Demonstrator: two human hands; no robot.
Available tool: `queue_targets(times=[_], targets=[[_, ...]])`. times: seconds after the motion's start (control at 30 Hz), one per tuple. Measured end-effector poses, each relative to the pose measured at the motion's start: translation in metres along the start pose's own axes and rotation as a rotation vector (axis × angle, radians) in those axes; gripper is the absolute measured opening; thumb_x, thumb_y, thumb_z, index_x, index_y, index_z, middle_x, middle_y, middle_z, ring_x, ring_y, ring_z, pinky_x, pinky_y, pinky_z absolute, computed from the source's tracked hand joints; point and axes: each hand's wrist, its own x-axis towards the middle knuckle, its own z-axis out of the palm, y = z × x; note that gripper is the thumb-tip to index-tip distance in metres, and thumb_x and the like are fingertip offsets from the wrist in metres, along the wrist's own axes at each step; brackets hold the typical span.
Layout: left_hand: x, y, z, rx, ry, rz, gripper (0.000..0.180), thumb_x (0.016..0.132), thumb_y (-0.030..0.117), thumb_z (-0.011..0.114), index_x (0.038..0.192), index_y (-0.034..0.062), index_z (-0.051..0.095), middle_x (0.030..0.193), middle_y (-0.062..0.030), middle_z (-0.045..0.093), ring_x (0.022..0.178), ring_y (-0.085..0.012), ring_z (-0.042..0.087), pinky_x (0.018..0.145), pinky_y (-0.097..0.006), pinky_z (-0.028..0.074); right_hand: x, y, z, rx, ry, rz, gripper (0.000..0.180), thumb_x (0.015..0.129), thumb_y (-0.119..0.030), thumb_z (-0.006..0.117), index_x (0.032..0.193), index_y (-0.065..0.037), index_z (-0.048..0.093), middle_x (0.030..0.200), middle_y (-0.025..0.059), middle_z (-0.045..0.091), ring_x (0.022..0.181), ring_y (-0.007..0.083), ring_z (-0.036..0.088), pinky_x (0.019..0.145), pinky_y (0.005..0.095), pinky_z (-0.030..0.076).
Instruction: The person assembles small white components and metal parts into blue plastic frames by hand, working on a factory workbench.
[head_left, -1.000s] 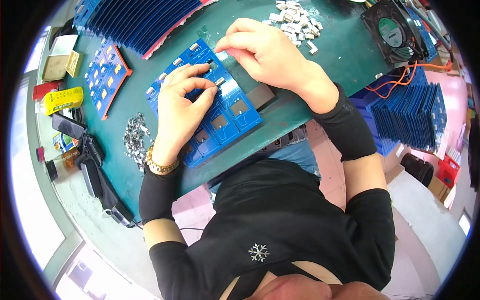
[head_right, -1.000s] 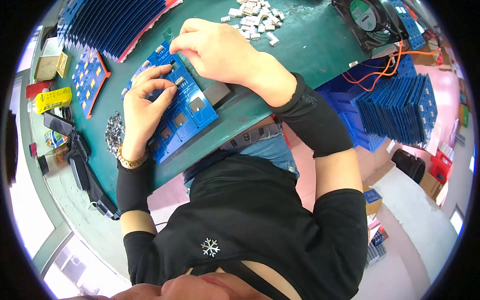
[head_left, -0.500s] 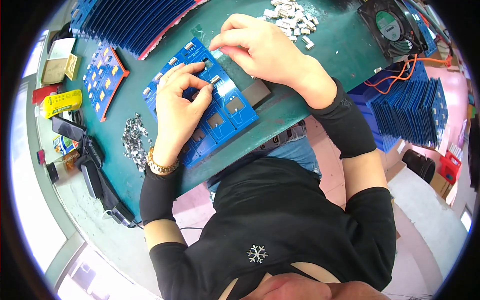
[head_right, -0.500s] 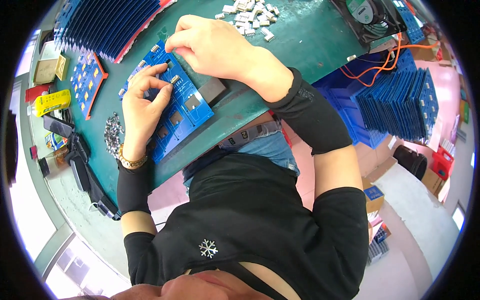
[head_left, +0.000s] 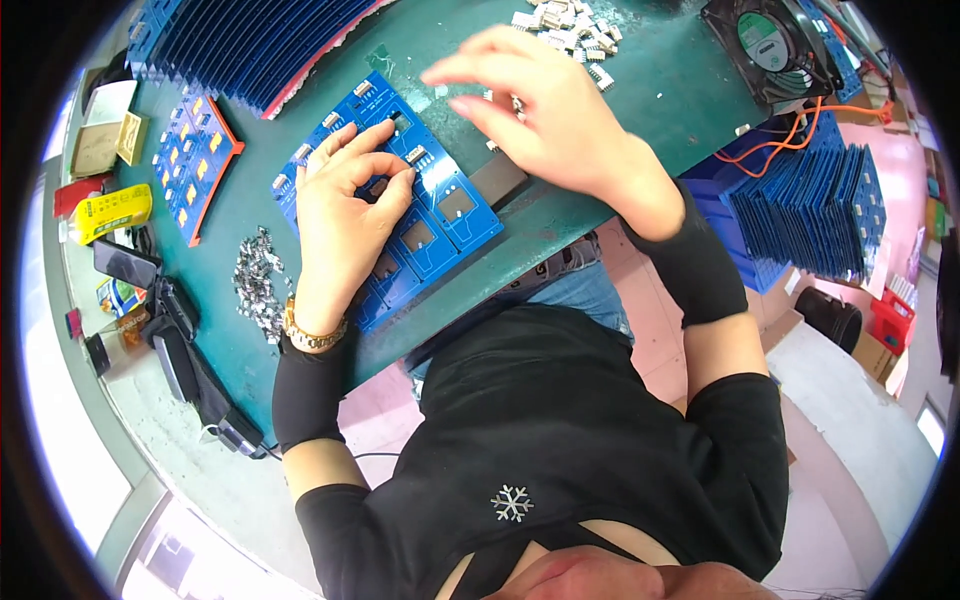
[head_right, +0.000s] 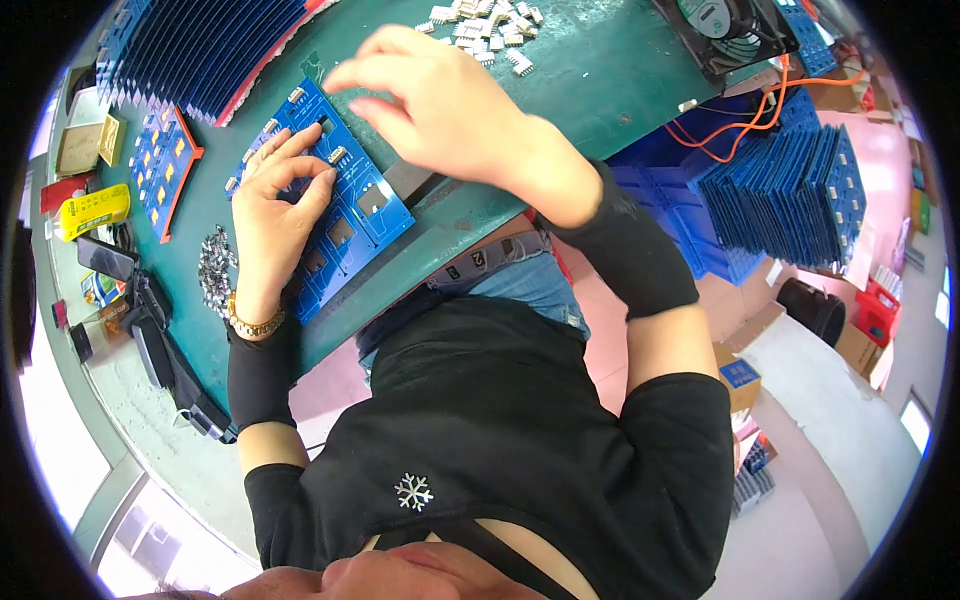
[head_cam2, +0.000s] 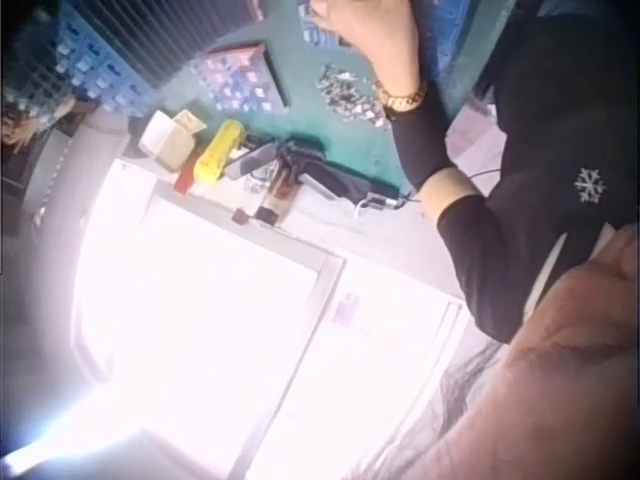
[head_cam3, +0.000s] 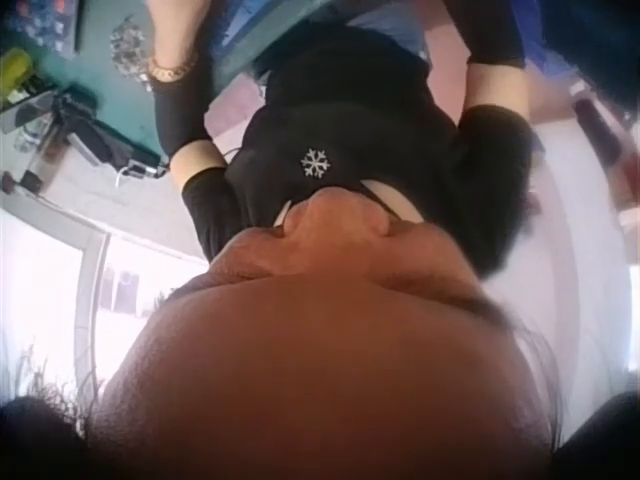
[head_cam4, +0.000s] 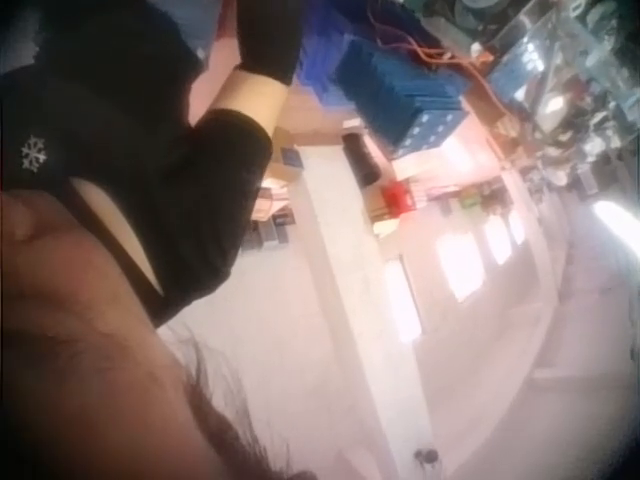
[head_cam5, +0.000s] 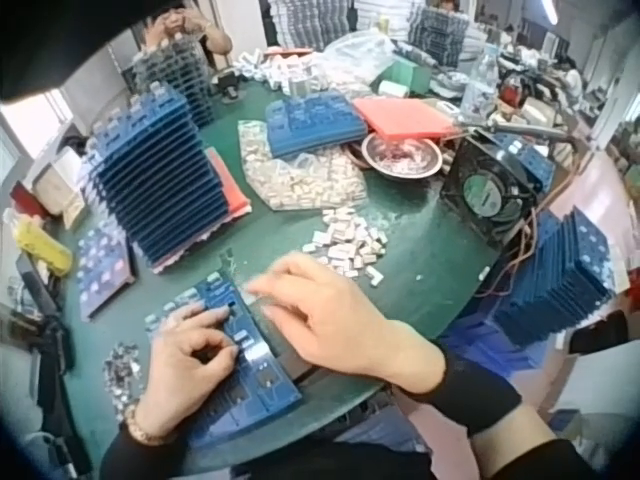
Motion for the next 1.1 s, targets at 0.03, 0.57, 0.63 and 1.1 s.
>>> queue_targets(times=[0.03,0.57,0.63,1.1], targets=[[-0.001,-0.001,0.000,-0.006,0.002,-0.008,0.005,0.078,0.017,0.070,0.080,0.0124,0.072,0.121,-0.0037,0.066,0.126,-0.0312,0.048,0.108,-0.058,0.026,-0.010,-0.009,-0.007,0.022,-0.036,0.043,0.013,0.085,-0.010,0.066,0.096,-0.009,0.071,0.088,0.0082,0.062,0.077,0.0271,0.064,0.068,0.0362,0.052],[-0.005,-0.013,0.013,0.035,0.163,0.288,0.007,0.077,0.013,0.069,0.082,0.0094,0.066,0.113,-0.0091,0.063,0.110,-0.0339,0.058,0.093,-0.052,0.043,-0.057,-0.070,-0.003,0.581,-0.329,1.131,0.020,0.087,-0.017,0.071,0.095,0.001,0.065,0.077,0.0049,0.068,0.054,0.0049,0.057,0.048,0.0162,0.041],[-0.002,-0.018,0.011,0.039,0.177,0.388,0.007,0.077,0.012,0.068,0.082,0.0075,0.066,0.105,-0.0084,0.066,0.108,-0.0354,0.059,0.088,-0.047,0.047,-0.057,-0.074,0.002,0.618,-0.268,1.163,0.019,0.087,-0.015,0.071,0.096,0.000,0.065,0.078,0.0050,0.069,0.054,0.0048,0.059,0.047,0.0144,0.041],[0.004,-0.024,-0.091,0.118,0.543,0.401,0.019,0.082,0.023,0.071,0.085,0.0034,0.072,0.098,-0.0135,0.070,0.092,-0.0276,0.066,0.083,-0.039,0.051,-0.087,-0.060,0.001,0.742,0.062,1.006,0.018,0.089,-0.010,0.065,0.102,0.004,0.065,0.079,0.0129,0.070,0.057,0.0105,0.063,0.047,0.0176,0.044]])
